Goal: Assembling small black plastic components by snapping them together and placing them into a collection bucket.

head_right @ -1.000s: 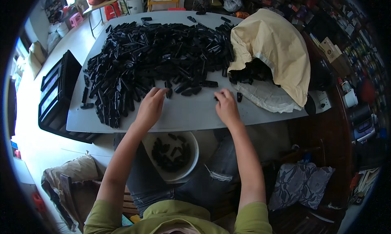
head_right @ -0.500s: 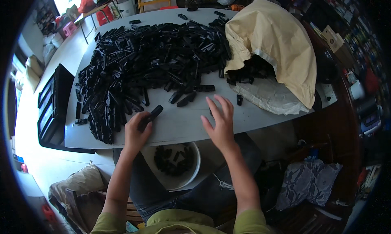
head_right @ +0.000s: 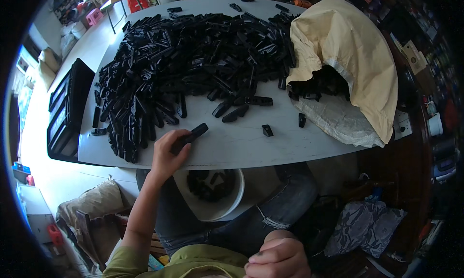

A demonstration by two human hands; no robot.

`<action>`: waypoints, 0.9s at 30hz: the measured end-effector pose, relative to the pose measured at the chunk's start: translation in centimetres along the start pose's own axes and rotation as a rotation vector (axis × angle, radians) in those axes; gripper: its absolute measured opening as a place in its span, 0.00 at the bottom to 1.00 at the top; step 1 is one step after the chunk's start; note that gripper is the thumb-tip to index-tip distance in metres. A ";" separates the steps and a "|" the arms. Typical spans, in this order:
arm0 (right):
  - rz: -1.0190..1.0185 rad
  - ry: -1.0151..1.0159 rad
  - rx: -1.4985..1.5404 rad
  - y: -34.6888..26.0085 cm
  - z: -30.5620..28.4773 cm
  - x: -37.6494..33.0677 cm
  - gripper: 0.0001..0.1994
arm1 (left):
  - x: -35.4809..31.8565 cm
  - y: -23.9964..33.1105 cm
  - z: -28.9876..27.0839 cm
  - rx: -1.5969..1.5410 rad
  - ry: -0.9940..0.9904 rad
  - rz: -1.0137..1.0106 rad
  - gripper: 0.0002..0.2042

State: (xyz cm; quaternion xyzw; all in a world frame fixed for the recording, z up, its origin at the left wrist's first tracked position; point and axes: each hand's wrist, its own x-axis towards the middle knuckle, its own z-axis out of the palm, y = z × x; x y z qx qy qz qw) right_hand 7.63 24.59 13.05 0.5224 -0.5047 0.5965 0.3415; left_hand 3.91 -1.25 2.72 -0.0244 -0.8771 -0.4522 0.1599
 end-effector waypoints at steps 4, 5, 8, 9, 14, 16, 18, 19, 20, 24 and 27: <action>-0.034 -0.079 0.037 -0.1 -0.9 0.5 0.21 | 0.1 0.2 -0.1 0.009 -0.028 -0.011 0.13; 0.048 -0.212 0.025 -0.2 -1.3 0.7 0.21 | 0.0 -0.1 0.1 0.006 -0.026 0.037 0.13; -0.023 0.085 -0.004 0.0 0.5 1.3 0.22 | 0.0 -0.1 0.1 0.007 -0.037 0.076 0.13; -0.023 0.079 -0.030 -0.1 0.1 1.6 0.22 | 0.6 0.4 0.5 -0.010 -0.062 0.091 0.12; -0.107 -0.241 0.018 -0.5 -2.6 -1.1 0.36 | 0.2 0.1 -0.3 0.022 -0.136 0.087 0.11; 0.345 -0.259 -0.310 -1.5 -2.0 -0.2 0.16 | 0.1 0.1 0.2 0.012 -0.150 0.131 0.11; 0.547 -0.084 -0.649 3.6 -0.6 -1.0 0.11 | 0.2 0.1 0.3 0.014 -0.154 0.220 0.11; 0.832 -0.230 -0.776 6.0 -1.9 -1.4 0.14 | 0.2 0.3 0.2 0.011 -0.154 0.221 0.11; 0.852 -0.289 -0.925 9.1 -2.0 -3.0 0.13 | 0.0 0.1 0.4 0.045 -0.179 0.211 0.11; 0.982 -0.513 -1.125 14.8 -3.5 -7.3 0.10 | 0.9 1.0 0.7 0.084 -0.241 0.243 0.11; 1.059 -0.455 -0.423 13.7 -1.6 -7.2 0.11 | 0.6 0.5 0.4 0.091 -0.273 0.221 0.11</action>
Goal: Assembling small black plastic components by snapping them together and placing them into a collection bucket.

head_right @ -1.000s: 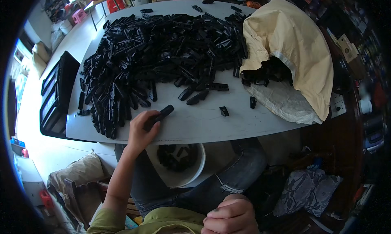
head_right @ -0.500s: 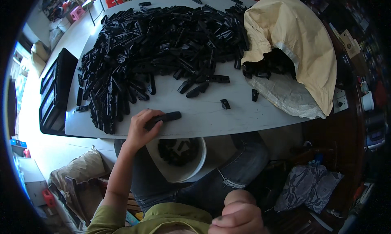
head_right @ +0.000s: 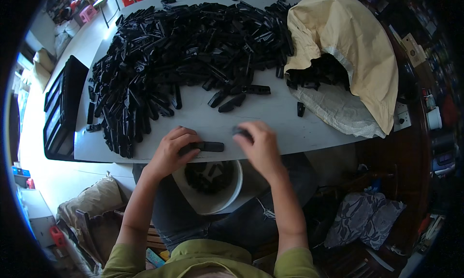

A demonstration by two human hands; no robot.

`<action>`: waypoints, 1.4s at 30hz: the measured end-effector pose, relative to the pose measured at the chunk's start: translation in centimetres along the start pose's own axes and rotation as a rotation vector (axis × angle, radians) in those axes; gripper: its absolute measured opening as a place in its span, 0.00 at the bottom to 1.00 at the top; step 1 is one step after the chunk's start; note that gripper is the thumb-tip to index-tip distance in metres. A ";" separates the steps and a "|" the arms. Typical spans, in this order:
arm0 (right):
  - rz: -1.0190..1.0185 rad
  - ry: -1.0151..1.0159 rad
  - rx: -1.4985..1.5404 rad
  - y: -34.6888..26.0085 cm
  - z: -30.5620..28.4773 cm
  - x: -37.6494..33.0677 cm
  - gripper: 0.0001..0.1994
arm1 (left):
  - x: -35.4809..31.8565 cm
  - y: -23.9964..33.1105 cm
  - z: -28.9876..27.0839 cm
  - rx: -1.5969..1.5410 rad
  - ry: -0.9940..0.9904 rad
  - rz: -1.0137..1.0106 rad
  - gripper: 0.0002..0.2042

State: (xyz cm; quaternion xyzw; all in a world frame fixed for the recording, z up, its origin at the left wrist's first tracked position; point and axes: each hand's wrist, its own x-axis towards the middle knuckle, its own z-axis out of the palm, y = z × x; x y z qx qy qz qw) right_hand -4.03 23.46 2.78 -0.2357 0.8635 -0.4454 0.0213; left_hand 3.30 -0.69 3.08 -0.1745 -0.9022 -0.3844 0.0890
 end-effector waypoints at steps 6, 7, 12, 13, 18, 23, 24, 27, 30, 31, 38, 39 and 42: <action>-0.277 -0.065 -0.137 -2.3 1.2 -1.0 0.16 | 0.0 0.1 -0.3 -0.056 -0.003 0.001 0.11; -0.293 -0.067 -0.139 -2.2 1.0 -0.9 0.15 | 0.1 -0.1 -0.1 -0.058 -0.004 -0.002 0.11; -0.375 -0.133 -0.147 -1.9 1.7 -0.6 0.15 | 1.2 0.0 0.4 -0.125 -0.040 0.134 0.10; -0.383 -0.107 -0.158 -1.9 2.1 -0.3 0.15 | 1.1 0.0 0.5 -0.124 -0.040 0.144 0.10; -0.155 0.006 -0.157 -0.7 -1.0 -1.6 0.20 | 0.4 -0.2 -0.7 -0.089 -0.196 0.179 0.12; 0.120 0.450 -0.569 5.4 -6.7 1.5 0.15 | 7.0 1.5 1.1 0.182 0.043 0.116 0.17; 0.144 0.419 -0.617 6.5 -6.7 1.8 0.14 | 8.2 1.6 1.9 0.235 0.123 0.076 0.18; -0.087 0.361 -0.537 6.5 -4.0 2.0 0.11 | 9.3 0.6 3.4 0.359 0.073 0.026 0.18; 0.195 0.279 0.105 3.7 -2.8 1.0 0.14 | 7.1 0.9 2.5 0.247 -0.030 -0.077 0.17; 0.325 0.265 0.552 2.2 -2.3 0.8 0.18 | 5.8 0.6 1.9 0.250 -0.034 -0.082 0.17; 0.052 -0.011 0.433 -0.4 1.3 0.1 0.18 | 3.0 0.2 1.0 0.052 0.021 0.048 0.13; -0.068 -0.001 0.230 -0.7 1.4 0.1 0.16 | 3.1 0.0 1.0 0.013 0.013 0.065 0.14; -0.200 0.015 -0.022 -0.3 0.9 0.4 0.15 | 2.9 -0.6 1.0 -0.041 0.010 0.053 0.13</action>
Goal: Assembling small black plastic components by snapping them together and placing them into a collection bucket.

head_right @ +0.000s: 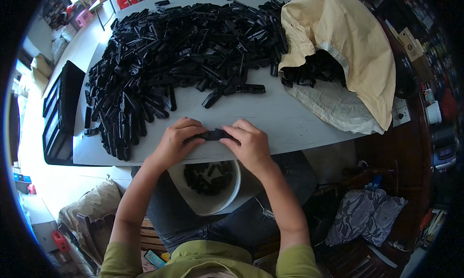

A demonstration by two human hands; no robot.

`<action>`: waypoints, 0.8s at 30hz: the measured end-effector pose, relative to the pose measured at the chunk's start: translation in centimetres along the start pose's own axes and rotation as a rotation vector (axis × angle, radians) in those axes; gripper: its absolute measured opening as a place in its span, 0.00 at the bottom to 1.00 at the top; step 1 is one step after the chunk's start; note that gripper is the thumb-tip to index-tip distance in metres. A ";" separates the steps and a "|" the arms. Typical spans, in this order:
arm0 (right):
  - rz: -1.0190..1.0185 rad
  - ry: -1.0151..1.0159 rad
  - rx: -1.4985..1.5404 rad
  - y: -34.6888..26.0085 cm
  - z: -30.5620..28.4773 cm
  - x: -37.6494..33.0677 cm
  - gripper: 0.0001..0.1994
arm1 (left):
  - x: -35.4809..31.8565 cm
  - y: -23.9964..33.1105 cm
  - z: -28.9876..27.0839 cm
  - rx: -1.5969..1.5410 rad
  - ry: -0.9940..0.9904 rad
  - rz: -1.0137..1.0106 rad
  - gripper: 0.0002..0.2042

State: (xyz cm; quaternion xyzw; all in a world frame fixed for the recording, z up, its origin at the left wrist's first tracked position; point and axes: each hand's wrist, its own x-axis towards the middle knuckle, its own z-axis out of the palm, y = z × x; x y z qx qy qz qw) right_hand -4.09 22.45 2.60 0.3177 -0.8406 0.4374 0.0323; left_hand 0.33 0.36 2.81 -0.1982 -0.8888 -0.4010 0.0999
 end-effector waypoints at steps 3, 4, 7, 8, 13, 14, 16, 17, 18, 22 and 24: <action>-0.069 -0.086 -0.083 0.1 -1.5 0.6 0.16 | 0.0 -0.6 -0.1 -0.028 -0.012 0.018 0.12; -0.091 -0.155 -0.143 0.0 -2.0 0.7 0.15 | 0.1 -0.7 -0.2 -0.032 -0.011 0.022 0.12; -0.149 -0.154 -0.077 0.7 -1.3 0.6 0.15 | 0.6 -0.5 -0.1 -0.082 -0.047 0.041 0.11; -0.147 -0.149 -0.084 0.5 -0.8 0.6 0.15 | 0.8 -0.4 -0.1 -0.088 -0.045 0.058 0.11; -0.158 -0.111 0.014 1.4 -1.3 0.5 0.17 | -1.0 0.5 -1.5 -0.059 -0.240 0.009 0.09; -0.151 -0.067 0.092 2.1 -2.5 0.6 0.17 | -1.5 0.6 -2.3 -0.057 -0.238 0.010 0.09; -0.062 0.213 -0.172 6.4 -6.8 1.4 0.17 | -2.3 0.6 -3.9 -0.034 -0.312 0.119 0.11; 0.061 0.379 -0.240 9.6 -8.8 2.0 0.21 | -2.3 0.4 -4.1 0.034 -0.295 0.072 0.16; 0.108 0.435 -0.424 12.3 -10.6 3.1 0.24 | -1.6 0.5 -3.8 0.036 -0.295 0.069 0.16; 0.347 0.349 -0.619 18.5 -13.0 8.5 0.39 | 5.3 0.4 0.6 0.425 0.080 0.064 0.20; 0.252 0.242 -0.482 21.6 -12.3 10.2 0.42 | 9.3 -0.1 3.7 0.483 0.166 0.099 0.20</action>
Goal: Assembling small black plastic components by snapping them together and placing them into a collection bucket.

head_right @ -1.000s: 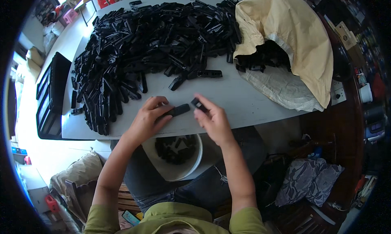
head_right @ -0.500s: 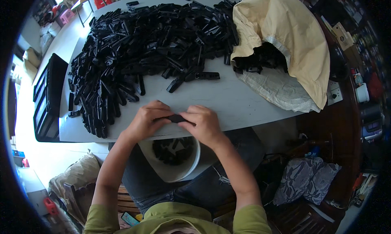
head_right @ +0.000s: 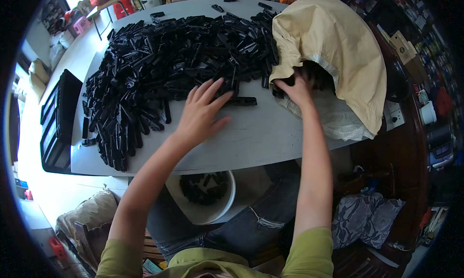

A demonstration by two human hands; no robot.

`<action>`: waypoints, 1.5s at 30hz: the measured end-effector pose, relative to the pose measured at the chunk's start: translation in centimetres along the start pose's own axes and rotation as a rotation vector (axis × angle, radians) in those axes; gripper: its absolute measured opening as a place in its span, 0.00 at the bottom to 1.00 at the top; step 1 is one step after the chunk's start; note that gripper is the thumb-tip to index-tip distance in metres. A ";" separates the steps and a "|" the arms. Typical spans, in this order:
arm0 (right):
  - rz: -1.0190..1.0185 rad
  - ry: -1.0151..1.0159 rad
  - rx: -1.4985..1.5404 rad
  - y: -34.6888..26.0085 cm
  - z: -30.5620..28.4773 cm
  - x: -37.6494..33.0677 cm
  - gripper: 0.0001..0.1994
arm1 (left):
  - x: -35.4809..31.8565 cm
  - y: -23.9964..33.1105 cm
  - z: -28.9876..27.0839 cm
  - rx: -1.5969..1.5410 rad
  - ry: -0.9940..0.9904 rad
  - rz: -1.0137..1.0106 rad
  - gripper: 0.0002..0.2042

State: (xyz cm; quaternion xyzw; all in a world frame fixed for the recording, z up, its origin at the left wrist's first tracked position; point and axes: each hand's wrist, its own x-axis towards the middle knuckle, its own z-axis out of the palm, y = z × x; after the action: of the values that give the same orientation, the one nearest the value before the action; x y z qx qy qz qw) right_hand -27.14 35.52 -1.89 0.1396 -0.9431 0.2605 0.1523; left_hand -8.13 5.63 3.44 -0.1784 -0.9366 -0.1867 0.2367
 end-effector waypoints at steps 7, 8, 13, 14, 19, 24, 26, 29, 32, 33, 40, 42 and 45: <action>-0.055 0.130 -0.093 -5.0 0.0 -3.6 0.26 | 2.6 0.2 2.2 0.169 -0.142 -0.015 0.18; -0.116 0.185 -0.037 -6.1 -0.2 -4.7 0.21 | 1.8 -0.1 1.9 0.161 -0.153 0.014 0.17; -0.133 0.206 -0.055 -11.4 -0.4 -10.0 0.19 | -2.7 -1.3 -1.8 0.129 -0.198 0.077 0.16; -0.139 0.202 -0.039 -12.8 -0.1 -10.8 0.18 | -3.5 -1.7 -2.3 0.130 -0.201 0.079 0.16; -0.169 0.172 -0.002 -19.1 2.5 -12.3 0.23 | -4.9 -2.0 -4.1 0.042 -0.169 0.165 0.18; -0.276 0.291 0.060 -19.8 1.0 -10.6 0.19 | -6.0 -0.2 -6.5 -0.002 -0.179 -0.001 0.17; -0.320 0.290 0.113 -19.9 -1.3 -11.5 0.14 | -7.3 0.3 -7.9 -0.125 -0.157 -0.127 0.16; -0.322 0.099 0.170 -21.0 -2.6 -15.4 0.09 | -9.3 0.7 -7.7 -0.490 -0.099 -0.339 0.15; -0.377 -0.035 0.124 -21.5 -1.6 -16.8 0.10 | -10.6 0.3 -7.2 -0.754 -0.126 -0.466 0.14; -0.429 -0.036 0.065 -21.5 -1.4 -17.0 0.10 | -10.8 0.2 -6.8 -0.711 -0.139 -0.426 0.14; -0.586 0.063 -0.014 -21.1 -1.1 -15.8 0.14 | -11.3 0.7 -7.6 -0.187 0.032 -0.240 0.15; -0.489 0.223 0.173 -21.6 -2.3 -15.9 0.14 | -11.6 1.1 -7.7 -0.228 -0.068 -0.267 0.15; 0.185 -0.048 1.152 -23.2 -3.6 -17.7 0.17 | -12.1 1.5 -7.7 -0.201 -0.146 -0.279 0.15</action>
State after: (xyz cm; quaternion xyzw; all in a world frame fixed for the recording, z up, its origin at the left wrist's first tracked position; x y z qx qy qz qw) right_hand -2.22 21.53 5.06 0.1229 -0.6610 0.7403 0.0070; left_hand 5.44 0.63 3.95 -0.0823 -0.9437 -0.2968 0.1207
